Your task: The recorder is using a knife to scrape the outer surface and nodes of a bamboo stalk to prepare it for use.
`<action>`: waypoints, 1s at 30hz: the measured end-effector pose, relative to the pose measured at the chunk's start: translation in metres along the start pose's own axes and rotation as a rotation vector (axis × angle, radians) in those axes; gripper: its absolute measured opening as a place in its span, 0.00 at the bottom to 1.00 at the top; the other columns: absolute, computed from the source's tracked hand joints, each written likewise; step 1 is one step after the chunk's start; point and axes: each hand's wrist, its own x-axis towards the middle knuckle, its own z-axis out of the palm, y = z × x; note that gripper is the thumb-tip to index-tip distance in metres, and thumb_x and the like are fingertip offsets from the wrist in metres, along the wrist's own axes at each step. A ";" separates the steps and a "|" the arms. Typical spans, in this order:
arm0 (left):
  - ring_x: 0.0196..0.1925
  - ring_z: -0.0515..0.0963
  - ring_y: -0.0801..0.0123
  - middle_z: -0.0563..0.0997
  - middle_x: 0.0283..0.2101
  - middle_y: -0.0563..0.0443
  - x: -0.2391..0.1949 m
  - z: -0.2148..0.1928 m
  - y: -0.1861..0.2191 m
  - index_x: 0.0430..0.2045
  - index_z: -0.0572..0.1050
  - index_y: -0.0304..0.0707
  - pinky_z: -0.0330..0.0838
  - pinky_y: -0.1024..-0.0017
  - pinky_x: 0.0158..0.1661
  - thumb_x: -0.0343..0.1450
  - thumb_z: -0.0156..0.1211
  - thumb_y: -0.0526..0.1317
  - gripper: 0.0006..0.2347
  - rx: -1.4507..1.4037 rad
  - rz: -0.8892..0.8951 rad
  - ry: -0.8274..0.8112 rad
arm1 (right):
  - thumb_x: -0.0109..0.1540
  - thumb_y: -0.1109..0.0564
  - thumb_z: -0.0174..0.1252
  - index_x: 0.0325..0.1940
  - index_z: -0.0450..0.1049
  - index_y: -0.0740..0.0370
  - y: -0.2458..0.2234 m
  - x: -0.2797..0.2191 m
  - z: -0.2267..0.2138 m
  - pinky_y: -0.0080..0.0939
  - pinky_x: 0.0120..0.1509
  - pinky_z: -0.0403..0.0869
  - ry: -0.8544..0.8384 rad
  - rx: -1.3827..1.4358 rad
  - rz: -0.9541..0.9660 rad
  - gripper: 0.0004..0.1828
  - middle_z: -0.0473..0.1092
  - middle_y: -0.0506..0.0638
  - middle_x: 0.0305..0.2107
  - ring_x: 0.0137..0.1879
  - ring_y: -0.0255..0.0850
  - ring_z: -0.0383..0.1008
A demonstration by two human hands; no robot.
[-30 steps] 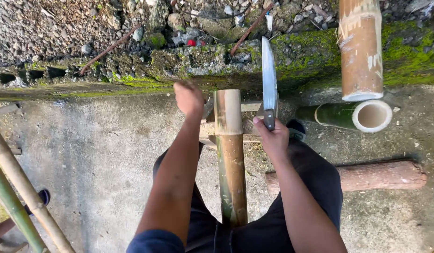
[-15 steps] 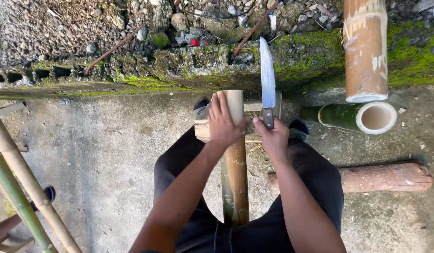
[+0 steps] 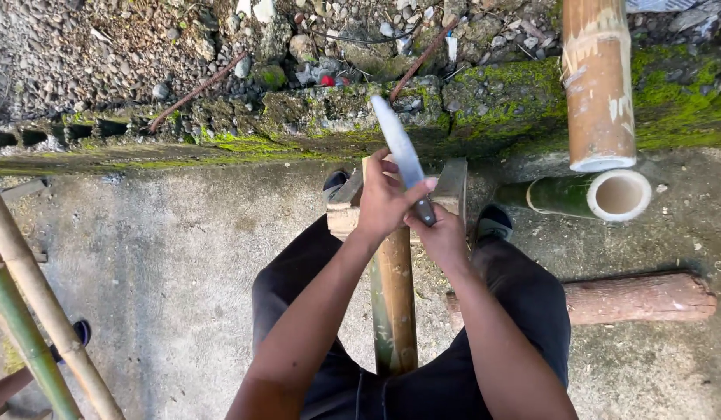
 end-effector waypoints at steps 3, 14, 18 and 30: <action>0.41 0.83 0.57 0.80 0.42 0.37 0.013 0.008 -0.006 0.53 0.62 0.24 0.78 0.63 0.43 0.57 0.75 0.60 0.42 0.008 -0.199 -0.038 | 0.60 0.47 0.69 0.41 0.81 0.62 -0.006 -0.005 0.001 0.34 0.32 0.69 -0.054 -0.010 -0.030 0.16 0.75 0.39 0.22 0.28 0.26 0.70; 0.37 0.79 0.63 0.74 0.39 0.43 0.151 -0.097 -0.078 0.48 0.60 0.30 0.78 0.65 0.35 0.71 0.61 0.59 0.29 0.024 -0.017 0.661 | 0.59 0.39 0.68 0.37 0.80 0.62 -0.018 -0.007 -0.004 0.40 0.26 0.65 -0.077 -0.239 0.085 0.22 0.69 0.47 0.14 0.21 0.33 0.66; 0.28 0.72 0.73 0.77 0.30 0.51 0.199 -0.168 -0.125 0.31 0.74 0.34 0.72 0.74 0.28 0.74 0.55 0.54 0.18 -0.022 -0.003 0.954 | 0.60 0.39 0.68 0.34 0.79 0.64 -0.008 -0.005 -0.006 0.43 0.27 0.65 -0.020 -0.238 0.089 0.23 0.69 0.50 0.14 0.21 0.37 0.67; 0.27 0.80 0.65 0.80 0.27 0.48 0.010 -0.016 -0.007 0.36 0.71 0.29 0.74 0.67 0.31 0.60 0.76 0.57 0.29 0.153 -0.010 -0.004 | 0.59 0.41 0.68 0.33 0.78 0.63 -0.025 -0.007 -0.004 0.44 0.26 0.65 -0.022 -0.273 0.063 0.21 0.68 0.51 0.13 0.19 0.37 0.66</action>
